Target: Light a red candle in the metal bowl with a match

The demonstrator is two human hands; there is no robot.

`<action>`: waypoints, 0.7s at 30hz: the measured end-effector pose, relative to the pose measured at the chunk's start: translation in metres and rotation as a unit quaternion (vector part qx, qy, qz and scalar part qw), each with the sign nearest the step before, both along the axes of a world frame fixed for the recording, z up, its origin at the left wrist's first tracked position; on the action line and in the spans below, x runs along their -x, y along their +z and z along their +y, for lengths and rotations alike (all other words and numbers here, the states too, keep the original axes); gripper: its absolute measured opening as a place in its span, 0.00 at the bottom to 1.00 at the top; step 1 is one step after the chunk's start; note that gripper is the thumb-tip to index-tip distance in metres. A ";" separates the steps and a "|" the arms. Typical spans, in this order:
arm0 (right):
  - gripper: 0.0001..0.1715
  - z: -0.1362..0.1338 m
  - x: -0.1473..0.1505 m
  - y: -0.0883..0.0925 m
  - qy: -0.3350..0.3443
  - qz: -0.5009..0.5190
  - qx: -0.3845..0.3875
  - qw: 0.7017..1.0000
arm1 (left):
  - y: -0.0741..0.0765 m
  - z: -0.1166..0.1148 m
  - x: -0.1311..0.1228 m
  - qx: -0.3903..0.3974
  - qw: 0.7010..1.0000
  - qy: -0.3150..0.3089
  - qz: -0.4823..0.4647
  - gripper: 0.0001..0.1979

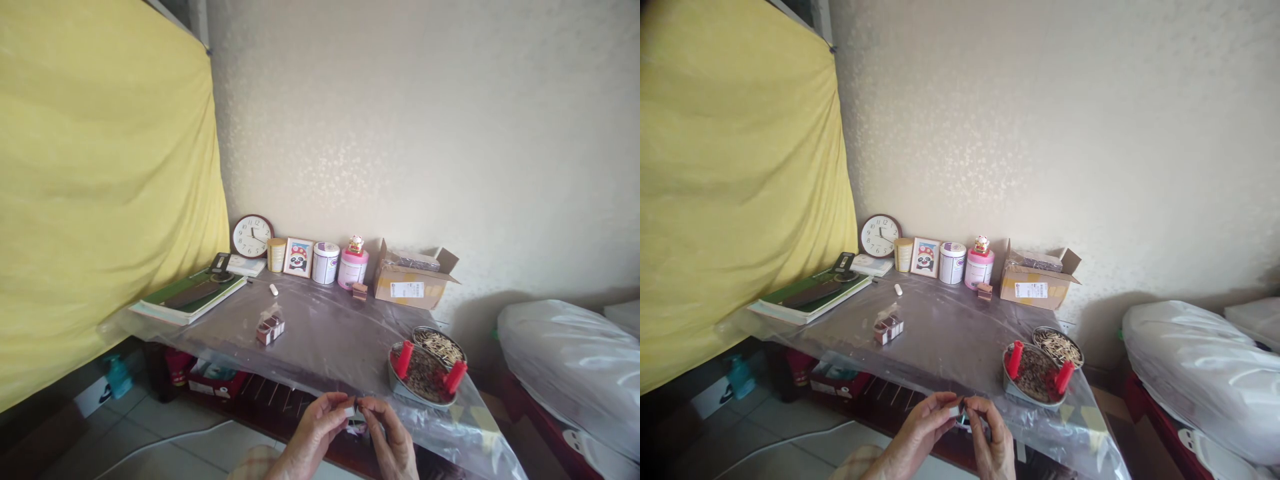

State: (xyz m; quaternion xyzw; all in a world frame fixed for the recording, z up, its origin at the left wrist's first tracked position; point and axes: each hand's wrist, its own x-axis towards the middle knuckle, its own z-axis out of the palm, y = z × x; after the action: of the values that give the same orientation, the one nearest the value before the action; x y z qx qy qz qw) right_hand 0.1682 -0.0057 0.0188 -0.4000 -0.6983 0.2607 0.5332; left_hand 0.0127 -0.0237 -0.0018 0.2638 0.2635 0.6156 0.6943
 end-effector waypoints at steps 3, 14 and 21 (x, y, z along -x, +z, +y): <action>0.10 0.000 -0.001 -0.002 -0.004 0.003 0.001 1.000 | 0.001 0.000 0.000 -0.005 1.000 -0.001 -0.004 0.11; 0.10 0.000 0.000 -0.001 0.006 0.007 -0.004 1.000 | -0.002 0.000 0.000 -0.019 1.000 -0.007 -0.003 0.10; 0.08 -0.001 -0.001 0.002 0.005 0.001 -0.025 1.000 | -0.001 -0.001 0.001 -0.018 1.000 -0.012 0.017 0.08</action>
State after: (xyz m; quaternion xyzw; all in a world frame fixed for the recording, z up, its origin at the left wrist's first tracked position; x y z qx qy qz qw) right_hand 0.1688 -0.0069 0.0206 -0.3829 -0.7060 0.2461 0.5426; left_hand 0.0120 -0.0250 -0.0025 0.2901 0.2603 0.6072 0.6924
